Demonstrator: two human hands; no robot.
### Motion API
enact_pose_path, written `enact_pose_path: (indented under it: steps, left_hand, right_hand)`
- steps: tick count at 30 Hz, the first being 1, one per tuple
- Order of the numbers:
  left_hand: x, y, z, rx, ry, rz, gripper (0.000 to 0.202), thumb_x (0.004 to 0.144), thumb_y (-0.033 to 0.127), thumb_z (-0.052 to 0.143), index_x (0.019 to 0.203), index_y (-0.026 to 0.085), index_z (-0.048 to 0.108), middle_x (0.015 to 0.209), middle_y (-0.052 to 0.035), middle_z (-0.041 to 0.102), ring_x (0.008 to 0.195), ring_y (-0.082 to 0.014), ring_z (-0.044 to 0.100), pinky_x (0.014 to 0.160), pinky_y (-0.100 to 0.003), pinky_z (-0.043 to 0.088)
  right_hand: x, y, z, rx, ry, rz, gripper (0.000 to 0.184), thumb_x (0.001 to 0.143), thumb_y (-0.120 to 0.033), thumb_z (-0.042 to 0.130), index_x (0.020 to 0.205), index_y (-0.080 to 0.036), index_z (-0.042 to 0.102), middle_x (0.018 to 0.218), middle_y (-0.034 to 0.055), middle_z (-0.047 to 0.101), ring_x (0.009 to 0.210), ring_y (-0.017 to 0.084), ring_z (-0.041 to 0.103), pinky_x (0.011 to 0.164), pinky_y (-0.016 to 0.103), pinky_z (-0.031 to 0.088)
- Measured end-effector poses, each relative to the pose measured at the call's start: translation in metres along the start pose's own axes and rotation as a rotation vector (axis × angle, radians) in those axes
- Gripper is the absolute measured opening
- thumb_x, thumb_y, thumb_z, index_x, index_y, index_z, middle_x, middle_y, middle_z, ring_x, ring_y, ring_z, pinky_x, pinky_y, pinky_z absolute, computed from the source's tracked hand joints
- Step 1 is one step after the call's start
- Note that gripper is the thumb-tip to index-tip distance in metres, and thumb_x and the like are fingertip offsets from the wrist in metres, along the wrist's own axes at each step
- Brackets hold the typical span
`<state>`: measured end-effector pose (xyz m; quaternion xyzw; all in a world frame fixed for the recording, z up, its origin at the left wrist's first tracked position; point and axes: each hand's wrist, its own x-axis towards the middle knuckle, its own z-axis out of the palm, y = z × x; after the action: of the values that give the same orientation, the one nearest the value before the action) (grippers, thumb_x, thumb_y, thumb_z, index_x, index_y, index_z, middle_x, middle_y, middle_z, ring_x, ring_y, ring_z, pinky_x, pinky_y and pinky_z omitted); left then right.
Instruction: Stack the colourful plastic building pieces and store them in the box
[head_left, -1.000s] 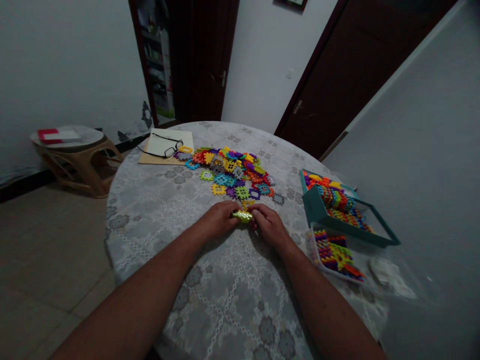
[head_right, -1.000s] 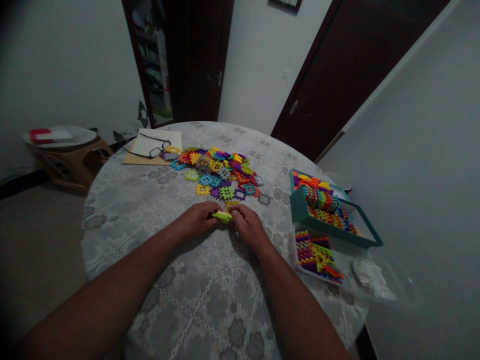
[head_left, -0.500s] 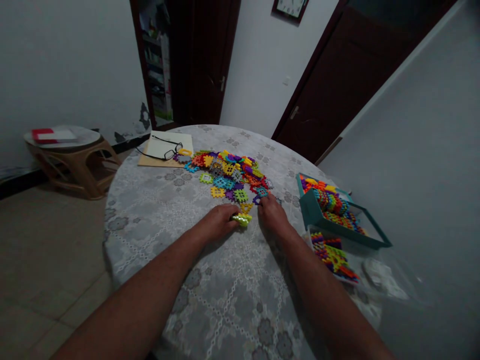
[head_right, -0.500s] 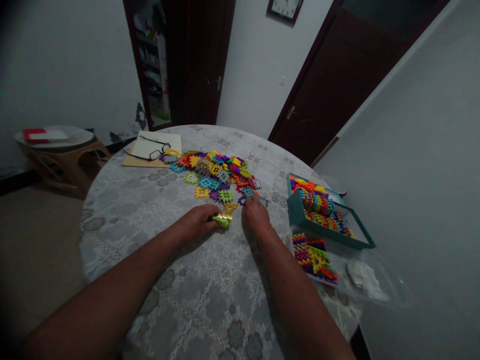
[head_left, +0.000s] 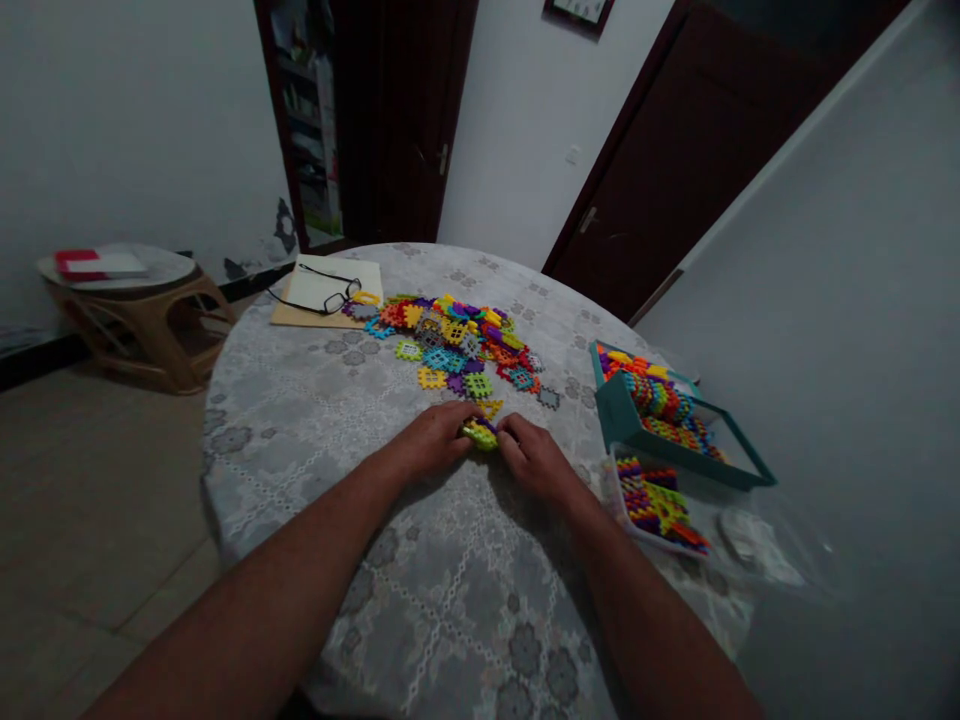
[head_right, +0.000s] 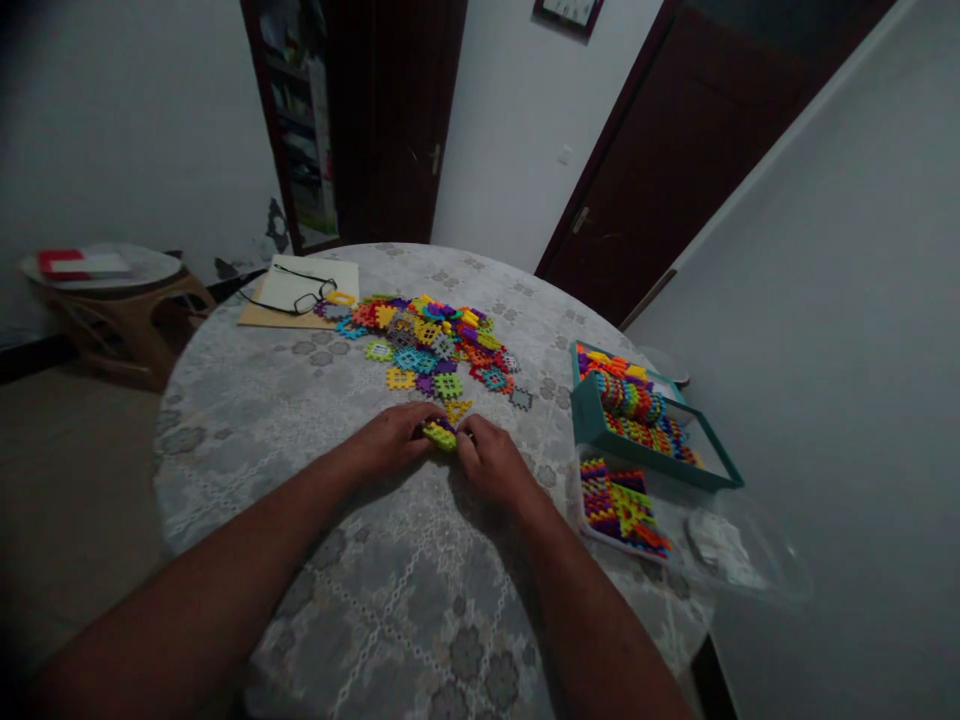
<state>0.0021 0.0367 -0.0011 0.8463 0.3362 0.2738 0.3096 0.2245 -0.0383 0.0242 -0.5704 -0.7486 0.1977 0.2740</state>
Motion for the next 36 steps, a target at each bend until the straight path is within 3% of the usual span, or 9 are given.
enact_pose_path:
  steps: [7,12,17,22,25,28,30,32,36]
  left_hand:
    - [0.002,-0.006,0.002,0.025,0.061,-0.005,0.03,0.089,0.018,0.071,0.118,0.022,0.076,0.114,-0.0076,0.072,0.112,-0.0264,0.069,0.102,-0.039,0.054]
    - [0.002,-0.008,0.003,0.005,0.07,-0.029,0.058,0.086,0.014,0.073,0.144,0.021,0.068,0.14,-0.0127,0.073,0.13,-0.0293,0.069,0.117,-0.043,0.051]
    - [0.002,-0.005,0.002,-0.012,0.032,-0.026,0.06,0.086,0.013,0.071,0.145,0.026,0.07,0.145,-0.0099,0.075,0.133,-0.0299,0.071,0.12,-0.047,0.051]
    - [0.001,0.0,0.0,-0.033,0.023,-0.036,0.066,0.085,0.01,0.07,0.149,0.028,0.067,0.147,-0.0075,0.075,0.133,-0.0278,0.071,0.12,-0.045,0.051]
    - [0.0,-0.001,0.0,-0.037,0.021,-0.026,0.064,0.086,0.01,0.07,0.148,0.029,0.068,0.147,-0.0076,0.074,0.135,-0.0272,0.07,0.121,-0.044,0.05]
    - [0.0,-0.003,0.002,-0.019,0.03,-0.044,0.06,0.086,0.012,0.073,0.144,0.028,0.07,0.148,-0.0091,0.074,0.136,-0.0289,0.069,0.121,-0.046,0.049]
    - [0.001,-0.004,0.002,-0.013,0.03,-0.058,0.059,0.086,0.012,0.075,0.143,0.028,0.071,0.147,-0.0093,0.074,0.135,-0.0292,0.069,0.12,-0.046,0.05]
    - [0.001,-0.002,0.002,-0.005,0.029,-0.059,0.058,0.085,0.011,0.075,0.141,0.028,0.072,0.145,-0.0092,0.075,0.133,-0.0285,0.07,0.118,-0.044,0.051]
    - [0.001,0.001,0.0,-0.005,0.014,-0.028,0.045,0.087,0.013,0.073,0.13,0.027,0.076,0.13,-0.0075,0.078,0.12,-0.0263,0.073,0.109,-0.04,0.054]
  right_hand:
    - [0.01,0.006,0.016,0.043,0.088,-0.047,0.028,0.111,-0.037,0.046,0.097,-0.023,0.066,0.092,0.003,0.07,0.085,0.019,0.064,0.081,0.03,0.046]
    - [0.015,0.011,0.014,0.077,0.085,-0.067,0.028,0.111,-0.038,0.048,0.098,-0.023,0.068,0.092,0.0035,0.071,0.086,0.02,0.064,0.082,0.031,0.047]
    - [0.021,0.005,0.015,0.133,0.086,-0.075,0.029,0.11,-0.039,0.052,0.102,-0.023,0.073,0.098,0.0057,0.073,0.092,0.022,0.067,0.085,0.033,0.048]
    - [0.024,0.011,0.015,0.195,0.054,-0.018,0.036,0.112,-0.044,0.048,0.097,-0.023,0.073,0.091,0.0036,0.072,0.088,0.021,0.065,0.08,0.031,0.049]
    - [0.03,0.025,0.006,-0.058,0.232,0.026,0.033,0.111,-0.035,0.046,0.104,-0.021,0.076,0.102,0.0076,0.074,0.1,0.023,0.065,0.095,0.035,0.05]
    - [0.038,0.041,-0.003,-0.437,0.367,0.232,0.033,0.105,-0.024,0.051,0.127,-0.016,0.074,0.135,0.0178,0.07,0.126,0.03,0.06,0.111,0.042,0.046]
    - [0.042,0.049,-0.006,-0.607,0.347,0.416,0.038,0.104,-0.026,0.056,0.137,-0.014,0.071,0.148,0.0215,0.063,0.136,0.034,0.056,0.112,0.045,0.046]
    - [0.045,0.054,-0.006,-0.692,0.287,0.546,0.039,0.105,-0.035,0.058,0.136,-0.015,0.072,0.146,0.0227,0.063,0.134,0.037,0.058,0.107,0.046,0.05]
    - [0.046,0.056,-0.006,-0.791,0.228,0.599,0.037,0.108,-0.038,0.057,0.129,-0.013,0.073,0.132,0.0236,0.07,0.125,0.035,0.065,0.1,0.042,0.054]
